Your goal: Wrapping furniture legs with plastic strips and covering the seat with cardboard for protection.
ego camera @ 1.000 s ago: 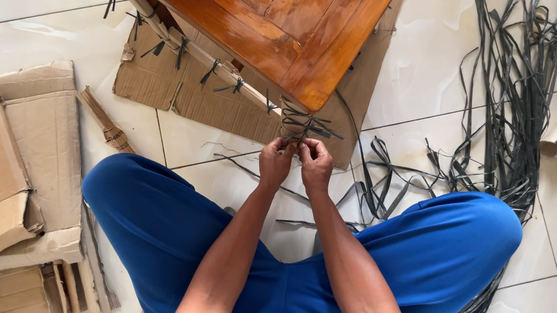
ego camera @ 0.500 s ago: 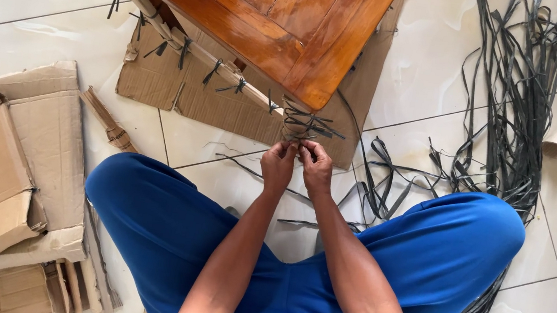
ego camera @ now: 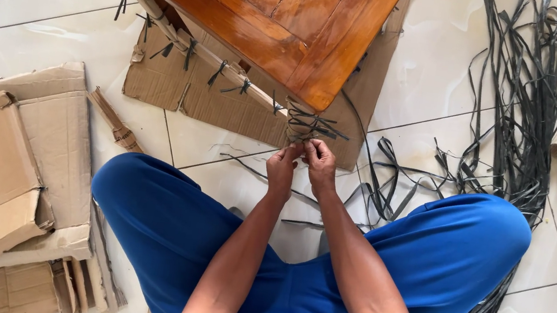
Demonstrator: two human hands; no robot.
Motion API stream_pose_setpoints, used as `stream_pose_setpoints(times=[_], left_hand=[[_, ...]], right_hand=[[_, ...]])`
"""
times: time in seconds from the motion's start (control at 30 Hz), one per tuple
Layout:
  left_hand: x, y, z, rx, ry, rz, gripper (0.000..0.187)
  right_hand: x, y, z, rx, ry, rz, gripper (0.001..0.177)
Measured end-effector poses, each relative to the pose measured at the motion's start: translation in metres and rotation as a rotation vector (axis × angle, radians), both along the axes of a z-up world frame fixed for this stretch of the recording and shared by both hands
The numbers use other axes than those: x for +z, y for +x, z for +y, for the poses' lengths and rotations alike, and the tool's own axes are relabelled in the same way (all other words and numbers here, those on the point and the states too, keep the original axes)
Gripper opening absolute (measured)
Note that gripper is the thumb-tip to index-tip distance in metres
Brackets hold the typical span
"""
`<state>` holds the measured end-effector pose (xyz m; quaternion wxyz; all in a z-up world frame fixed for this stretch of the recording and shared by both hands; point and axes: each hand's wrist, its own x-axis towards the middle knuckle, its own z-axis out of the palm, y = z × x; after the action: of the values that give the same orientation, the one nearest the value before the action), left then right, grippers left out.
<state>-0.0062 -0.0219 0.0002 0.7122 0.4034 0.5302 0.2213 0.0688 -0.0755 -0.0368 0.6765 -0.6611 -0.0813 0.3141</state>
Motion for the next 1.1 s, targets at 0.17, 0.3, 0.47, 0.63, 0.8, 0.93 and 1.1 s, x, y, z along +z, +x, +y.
stream_pose_setpoints(times=[0.17,0.3,0.47,0.63,0.8,0.93,1.1], left_hand=[[-0.004,0.004,0.004,-0.001,0.113,0.034,0.013],[-0.025,0.005,0.008,-0.101,0.206,0.186,0.015],[-0.013,0.006,0.017,-0.158,0.297,0.324,0.016],[-0.020,0.011,0.025,-0.230,0.412,0.502,0.017],[-0.020,0.012,0.025,-0.208,0.421,0.517,0.021],[-0.025,0.012,0.019,-0.186,0.405,0.507,0.021],[-0.042,0.017,0.016,-0.124,0.352,0.465,0.022]], right_hand=[[0.000,0.000,0.000,0.008,-0.019,-0.037,0.017],[0.010,-0.001,-0.001,0.032,-0.039,-0.125,0.018],[0.006,0.003,-0.004,0.041,-0.074,-0.216,0.018],[0.007,0.002,-0.003,0.030,-0.086,-0.246,0.014],[0.018,0.004,-0.009,0.053,-0.170,-0.251,0.011],[0.017,0.008,-0.016,0.036,-0.192,-0.255,0.014],[0.021,0.016,-0.020,-0.085,-0.269,-0.297,0.014]])
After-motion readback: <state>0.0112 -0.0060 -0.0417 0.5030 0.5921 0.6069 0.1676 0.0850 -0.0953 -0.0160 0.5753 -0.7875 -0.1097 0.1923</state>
